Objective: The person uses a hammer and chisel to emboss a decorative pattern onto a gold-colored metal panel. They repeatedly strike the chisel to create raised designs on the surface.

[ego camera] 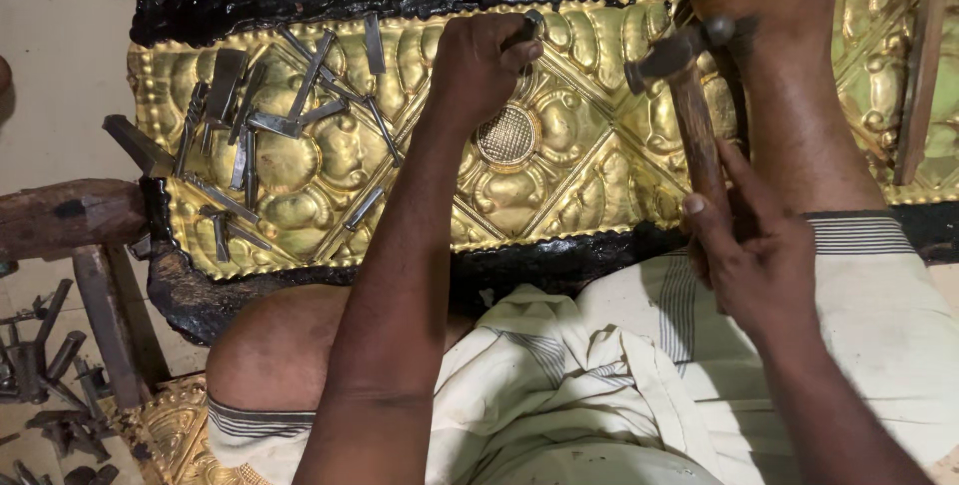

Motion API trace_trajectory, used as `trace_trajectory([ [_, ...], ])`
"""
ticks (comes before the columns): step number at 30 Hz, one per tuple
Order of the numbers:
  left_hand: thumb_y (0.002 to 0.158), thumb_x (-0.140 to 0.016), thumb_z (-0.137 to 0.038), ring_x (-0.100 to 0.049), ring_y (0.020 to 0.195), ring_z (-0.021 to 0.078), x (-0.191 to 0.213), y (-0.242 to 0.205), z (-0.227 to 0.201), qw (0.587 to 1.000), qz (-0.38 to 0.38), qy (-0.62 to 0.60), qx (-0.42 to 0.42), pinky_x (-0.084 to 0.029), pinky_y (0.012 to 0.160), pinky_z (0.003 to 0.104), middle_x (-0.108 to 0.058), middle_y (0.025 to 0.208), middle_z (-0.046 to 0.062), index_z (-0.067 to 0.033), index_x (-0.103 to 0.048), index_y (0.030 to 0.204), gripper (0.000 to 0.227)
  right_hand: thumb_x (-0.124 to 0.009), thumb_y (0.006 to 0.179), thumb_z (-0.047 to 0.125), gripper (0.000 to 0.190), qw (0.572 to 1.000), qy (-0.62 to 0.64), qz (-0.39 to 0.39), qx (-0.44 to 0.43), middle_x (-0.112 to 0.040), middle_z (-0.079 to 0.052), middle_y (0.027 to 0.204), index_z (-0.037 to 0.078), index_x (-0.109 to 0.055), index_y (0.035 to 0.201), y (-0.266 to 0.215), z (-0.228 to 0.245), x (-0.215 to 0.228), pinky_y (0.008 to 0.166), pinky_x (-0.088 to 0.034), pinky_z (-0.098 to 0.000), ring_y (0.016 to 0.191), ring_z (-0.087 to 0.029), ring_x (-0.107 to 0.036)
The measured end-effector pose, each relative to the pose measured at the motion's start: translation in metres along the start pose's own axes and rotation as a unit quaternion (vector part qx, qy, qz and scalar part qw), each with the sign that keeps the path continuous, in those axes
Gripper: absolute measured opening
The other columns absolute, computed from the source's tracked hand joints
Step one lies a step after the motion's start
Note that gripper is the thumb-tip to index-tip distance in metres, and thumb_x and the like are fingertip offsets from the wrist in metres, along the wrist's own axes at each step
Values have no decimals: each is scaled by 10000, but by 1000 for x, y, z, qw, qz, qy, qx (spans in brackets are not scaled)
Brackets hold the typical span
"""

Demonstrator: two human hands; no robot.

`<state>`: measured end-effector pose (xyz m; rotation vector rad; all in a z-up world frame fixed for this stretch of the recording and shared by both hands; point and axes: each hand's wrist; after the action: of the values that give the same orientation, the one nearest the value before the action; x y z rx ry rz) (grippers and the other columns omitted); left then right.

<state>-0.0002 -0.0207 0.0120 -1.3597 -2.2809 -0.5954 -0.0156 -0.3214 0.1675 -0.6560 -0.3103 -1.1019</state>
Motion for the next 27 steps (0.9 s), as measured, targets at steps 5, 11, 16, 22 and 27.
trace_trajectory([
  [5,903,-799,-345,-727,823,305,-2,-3,5,999,-8,39,-23,-557,764,452,-744,919,154,-70,-755,1080,330,-637,1055,166,487,994,-55,-1,94,-697,-31,815,111,-545,1530,16,27,11,436,-449,-270,522,-76,-556],
  [11,902,-784,-351,-714,854,326,-10,-6,14,999,-32,19,-34,-557,789,462,-752,943,131,-93,-753,1094,322,-588,1151,416,438,969,48,-43,238,-598,-29,826,75,-507,1413,31,47,34,486,-450,-276,542,-75,-543],
  [16,926,-753,-385,-725,882,304,-12,-5,16,1000,-8,8,-4,-564,835,461,-765,973,107,-108,-743,1118,337,-410,1136,655,616,979,-37,-74,186,-515,-40,667,68,-534,997,45,43,59,458,-340,-262,472,-97,-461],
  [22,916,-757,-365,-709,837,337,-11,-8,16,999,-33,23,-31,-553,771,486,-736,931,160,-103,-771,1101,321,-477,1123,523,459,977,-62,-52,199,-567,-48,709,68,-516,1179,46,43,47,529,-407,-276,553,-118,-523],
  [27,920,-748,-348,-719,796,313,-7,-9,9,1000,-12,9,-7,-546,750,479,-737,914,152,-104,-764,1108,308,-559,1105,364,424,949,-156,18,272,-628,-59,767,68,-493,1402,66,29,4,605,-480,-298,634,-143,-589],
])
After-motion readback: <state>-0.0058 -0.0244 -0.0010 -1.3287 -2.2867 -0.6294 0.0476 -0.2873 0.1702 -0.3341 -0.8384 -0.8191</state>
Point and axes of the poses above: each hand's wrist, its own y-axis towards the middle knuckle, its own x-axis out of the back of the hand, z = x × y
